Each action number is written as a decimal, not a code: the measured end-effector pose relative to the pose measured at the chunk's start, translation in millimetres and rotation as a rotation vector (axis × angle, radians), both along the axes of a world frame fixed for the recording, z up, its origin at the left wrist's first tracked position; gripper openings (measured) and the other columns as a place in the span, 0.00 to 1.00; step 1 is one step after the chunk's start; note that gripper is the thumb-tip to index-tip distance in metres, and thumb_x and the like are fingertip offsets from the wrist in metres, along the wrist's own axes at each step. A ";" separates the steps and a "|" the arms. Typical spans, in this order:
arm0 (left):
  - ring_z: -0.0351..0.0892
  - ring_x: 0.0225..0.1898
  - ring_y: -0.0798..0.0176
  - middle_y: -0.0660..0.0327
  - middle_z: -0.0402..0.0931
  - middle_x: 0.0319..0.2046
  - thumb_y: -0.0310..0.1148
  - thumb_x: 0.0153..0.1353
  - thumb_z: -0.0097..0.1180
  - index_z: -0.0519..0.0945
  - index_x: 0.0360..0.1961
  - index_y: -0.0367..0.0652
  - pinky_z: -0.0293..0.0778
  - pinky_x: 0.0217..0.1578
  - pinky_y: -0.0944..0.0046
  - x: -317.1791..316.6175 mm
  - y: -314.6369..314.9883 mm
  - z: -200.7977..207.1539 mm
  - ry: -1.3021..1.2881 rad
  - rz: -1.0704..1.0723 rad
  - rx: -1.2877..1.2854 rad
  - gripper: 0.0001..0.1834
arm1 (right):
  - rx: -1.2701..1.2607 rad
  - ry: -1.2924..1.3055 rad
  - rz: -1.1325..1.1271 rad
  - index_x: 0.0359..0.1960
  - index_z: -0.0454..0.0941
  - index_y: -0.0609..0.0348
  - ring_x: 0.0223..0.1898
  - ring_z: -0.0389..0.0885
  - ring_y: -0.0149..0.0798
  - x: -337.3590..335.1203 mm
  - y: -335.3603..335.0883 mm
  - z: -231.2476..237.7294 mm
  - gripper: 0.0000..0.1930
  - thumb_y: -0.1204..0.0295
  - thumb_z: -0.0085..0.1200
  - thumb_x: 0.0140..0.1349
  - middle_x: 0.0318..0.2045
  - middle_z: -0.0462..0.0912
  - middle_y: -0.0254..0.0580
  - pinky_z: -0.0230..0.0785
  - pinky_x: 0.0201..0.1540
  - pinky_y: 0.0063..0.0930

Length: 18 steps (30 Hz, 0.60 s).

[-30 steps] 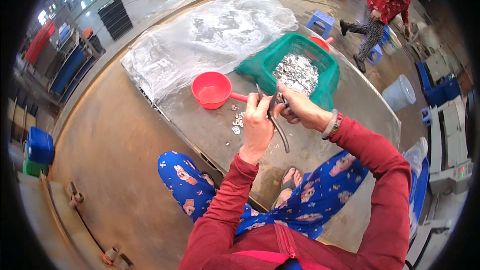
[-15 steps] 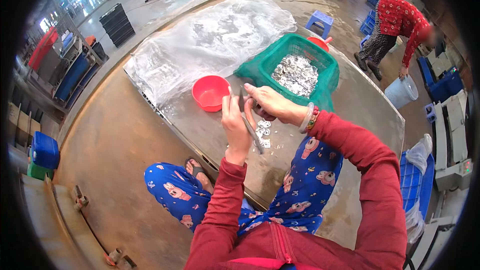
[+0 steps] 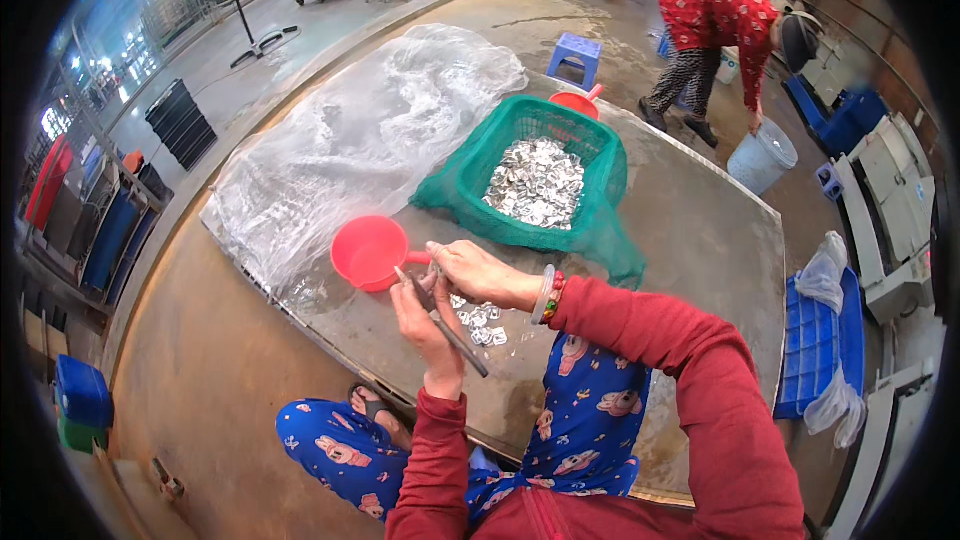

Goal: The person trims small metal buckles by cutting off excess material from each piece using pliers and placing them onto the table.

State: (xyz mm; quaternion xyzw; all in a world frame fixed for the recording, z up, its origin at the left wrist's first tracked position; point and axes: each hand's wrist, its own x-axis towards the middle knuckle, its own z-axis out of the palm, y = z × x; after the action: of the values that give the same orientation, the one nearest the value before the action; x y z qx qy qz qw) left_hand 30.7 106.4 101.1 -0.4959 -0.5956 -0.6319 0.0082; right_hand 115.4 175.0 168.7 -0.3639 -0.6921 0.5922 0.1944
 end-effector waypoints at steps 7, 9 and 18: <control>0.74 0.32 0.63 0.57 0.72 0.30 0.29 0.61 0.55 0.75 0.41 0.31 0.70 0.34 0.64 2.2 4.4 1.6 -0.016 -0.072 0.082 0.11 | 0.026 0.048 0.029 0.27 0.77 0.72 0.34 0.76 0.31 5.5 10.5 -14.7 0.34 0.51 0.27 0.71 0.31 0.81 0.44 0.68 0.40 0.28; 0.72 0.29 0.66 0.60 0.71 0.28 0.29 0.62 0.55 0.75 0.36 0.32 0.70 0.30 0.65 4.0 7.1 -0.8 -0.116 -0.081 0.057 0.09 | -0.046 0.117 0.028 0.28 0.79 0.71 0.38 0.74 0.29 4.4 9.3 -20.8 0.35 0.50 0.27 0.71 0.33 0.81 0.45 0.67 0.39 0.28; 0.69 0.27 0.59 0.55 0.70 0.26 0.32 0.64 0.52 0.71 0.33 0.32 0.66 0.29 0.58 10.1 11.6 21.1 0.168 0.114 0.105 0.11 | 0.100 0.017 0.215 0.27 0.76 0.73 0.26 0.72 0.32 7.9 21.1 -7.4 0.34 0.52 0.27 0.71 0.20 0.80 0.44 0.67 0.42 0.29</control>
State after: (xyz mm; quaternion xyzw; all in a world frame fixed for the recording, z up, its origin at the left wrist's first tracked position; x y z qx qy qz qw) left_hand 40.8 118.0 122.2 -0.5114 -0.5860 -0.6170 0.1200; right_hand 123.3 196.1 161.3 -0.2723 -0.7542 0.5775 0.1536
